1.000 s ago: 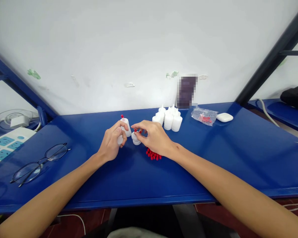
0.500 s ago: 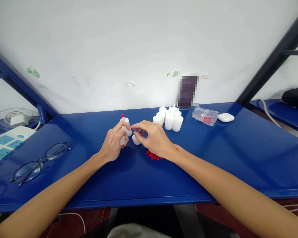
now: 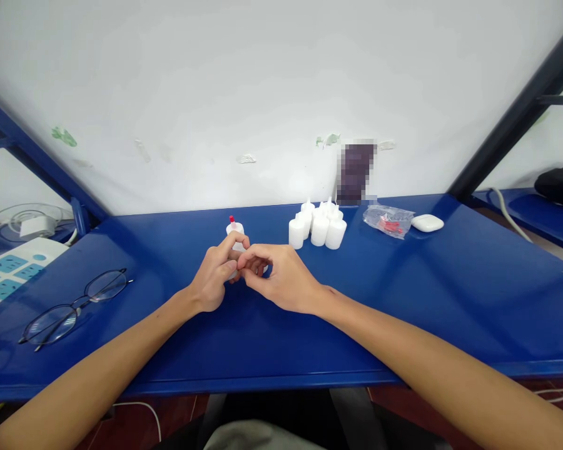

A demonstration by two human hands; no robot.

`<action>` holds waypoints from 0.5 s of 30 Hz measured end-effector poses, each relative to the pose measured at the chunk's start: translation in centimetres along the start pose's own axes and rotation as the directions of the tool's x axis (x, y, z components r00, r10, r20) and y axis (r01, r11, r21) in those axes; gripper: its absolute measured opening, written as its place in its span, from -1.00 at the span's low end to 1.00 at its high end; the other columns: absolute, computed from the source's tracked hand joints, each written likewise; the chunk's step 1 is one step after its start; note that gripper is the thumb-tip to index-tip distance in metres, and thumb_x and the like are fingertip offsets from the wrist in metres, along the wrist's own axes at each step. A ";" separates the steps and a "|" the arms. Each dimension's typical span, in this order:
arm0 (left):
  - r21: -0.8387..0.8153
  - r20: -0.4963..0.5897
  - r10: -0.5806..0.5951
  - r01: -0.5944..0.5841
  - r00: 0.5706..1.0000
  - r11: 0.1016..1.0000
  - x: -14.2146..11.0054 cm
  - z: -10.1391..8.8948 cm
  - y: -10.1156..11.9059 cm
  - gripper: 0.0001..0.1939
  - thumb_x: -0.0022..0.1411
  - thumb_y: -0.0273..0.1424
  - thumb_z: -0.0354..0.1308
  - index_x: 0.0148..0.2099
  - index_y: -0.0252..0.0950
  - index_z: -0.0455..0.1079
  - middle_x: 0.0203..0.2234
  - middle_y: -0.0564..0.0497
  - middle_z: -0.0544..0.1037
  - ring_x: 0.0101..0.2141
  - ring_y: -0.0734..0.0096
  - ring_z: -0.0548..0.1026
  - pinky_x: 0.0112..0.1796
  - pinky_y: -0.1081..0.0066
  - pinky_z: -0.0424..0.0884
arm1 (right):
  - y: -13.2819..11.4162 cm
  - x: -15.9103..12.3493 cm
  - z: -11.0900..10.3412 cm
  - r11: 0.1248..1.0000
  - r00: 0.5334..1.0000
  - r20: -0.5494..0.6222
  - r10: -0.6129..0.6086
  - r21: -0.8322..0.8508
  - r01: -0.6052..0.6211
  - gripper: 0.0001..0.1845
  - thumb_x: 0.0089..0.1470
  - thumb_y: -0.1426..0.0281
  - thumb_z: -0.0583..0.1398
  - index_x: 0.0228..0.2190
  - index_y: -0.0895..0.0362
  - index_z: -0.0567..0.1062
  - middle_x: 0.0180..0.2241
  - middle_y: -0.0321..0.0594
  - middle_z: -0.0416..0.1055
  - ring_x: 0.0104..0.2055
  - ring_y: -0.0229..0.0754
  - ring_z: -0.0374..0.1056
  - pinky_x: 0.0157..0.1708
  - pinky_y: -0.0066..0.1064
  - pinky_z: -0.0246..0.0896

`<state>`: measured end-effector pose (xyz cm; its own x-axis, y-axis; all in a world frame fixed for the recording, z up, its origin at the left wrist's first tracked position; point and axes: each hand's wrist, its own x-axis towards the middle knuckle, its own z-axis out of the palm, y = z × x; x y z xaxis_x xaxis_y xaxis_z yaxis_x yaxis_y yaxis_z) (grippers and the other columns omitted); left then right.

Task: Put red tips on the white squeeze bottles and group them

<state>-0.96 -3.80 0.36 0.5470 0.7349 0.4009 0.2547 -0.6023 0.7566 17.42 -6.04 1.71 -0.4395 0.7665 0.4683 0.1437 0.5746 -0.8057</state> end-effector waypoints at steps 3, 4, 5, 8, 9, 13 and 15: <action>0.033 0.037 0.032 -0.034 0.999 0.999 0.0 -0.1 0.1 -0.74 0.28 -0.22 -0.14 -0.06 -0.23 0.14 -0.58 0.12 0.38 -0.61 0.41 0.26 -0.49 0.41 0.19 | -0.1 -0.1 0.0 1.000 1.000 -0.006 -0.010 -0.004 0.010 -0.86 0.07 0.55 0.18 -0.33 0.12 0.51 -0.42 -0.31 0.50 -0.43 -0.30 0.39 -0.37 -0.42 0.38; 0.049 0.048 0.042 -0.045 0.998 0.998 0.1 -0.1 0.2 -0.74 0.28 -0.22 -0.13 -0.07 -0.23 0.14 -0.58 0.13 0.37 -0.61 0.41 0.28 -0.48 0.40 0.19 | -0.2 -0.1 0.0 1.000 1.000 -0.007 -0.011 -0.003 0.011 -0.86 0.07 0.55 0.19 -0.32 0.11 0.50 -0.42 -0.31 0.50 -0.42 -0.30 0.39 -0.37 -0.41 0.38; 0.067 0.053 0.053 -0.056 0.997 0.996 0.1 -0.1 0.3 -0.75 0.27 -0.23 -0.12 -0.07 -0.24 0.15 -0.58 0.13 0.37 -0.60 0.40 0.29 -0.48 0.40 0.20 | -0.2 -0.1 0.0 1.000 1.000 -0.006 -0.013 -0.001 0.013 -0.86 0.06 0.55 0.19 -0.32 0.11 0.50 -0.41 -0.31 0.49 -0.42 -0.29 0.40 -0.37 -0.41 0.39; 0.109 0.043 0.079 -0.083 0.996 0.991 0.0 0.0 0.5 -0.77 0.28 -0.24 -0.09 -0.09 -0.24 0.18 -0.59 0.14 0.35 -0.59 0.41 0.29 -0.46 0.40 0.19 | -0.1 -0.1 0.0 1.000 1.000 -0.003 -0.014 0.015 0.014 -0.82 0.05 0.54 0.21 -0.27 0.10 0.51 -0.40 -0.31 0.49 -0.40 -0.28 0.42 -0.37 -0.40 0.41; 0.107 0.036 0.082 -0.086 0.996 0.990 0.0 0.0 0.6 -0.78 0.28 -0.25 -0.09 -0.09 -0.24 0.18 -0.59 0.15 0.34 -0.60 0.42 0.27 -0.47 0.40 0.17 | -0.1 -0.1 0.0 1.000 1.000 -0.001 -0.009 0.024 0.009 -0.81 0.05 0.54 0.21 -0.25 0.10 0.51 -0.40 -0.31 0.50 -0.40 -0.28 0.43 -0.37 -0.40 0.41; 0.063 0.007 0.087 -0.087 0.996 0.994 -0.1 0.2 0.5 -0.87 0.28 -0.30 -0.09 -0.18 -0.24 0.15 -0.64 0.20 0.25 -0.65 0.50 0.14 -0.53 0.43 0.06 | 0.1 -0.1 0.0 0.998 0.999 0.005 0.039 0.051 -0.039 -0.83 0.06 0.52 0.22 -0.27 0.11 0.55 -0.40 -0.30 0.52 -0.40 -0.28 0.43 -0.35 -0.40 0.41; 0.064 -0.011 0.099 -0.098 0.995 0.993 0.0 0.2 0.4 -0.90 0.26 -0.33 -0.08 -0.23 -0.24 0.13 -0.64 0.20 0.24 -0.65 0.51 0.12 -0.53 0.43 0.05 | 0.2 -0.1 0.0 0.996 0.998 0.013 0.057 0.062 -0.058 -0.83 0.07 0.51 0.23 -0.26 0.12 0.57 -0.39 -0.29 0.54 -0.39 -0.27 0.44 -0.34 -0.39 0.41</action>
<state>-0.71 -4.12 0.53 0.5610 0.6749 0.4793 0.2504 -0.6903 0.6789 17.48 -6.03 1.54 -0.4424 0.7942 0.4165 0.1132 0.5102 -0.8526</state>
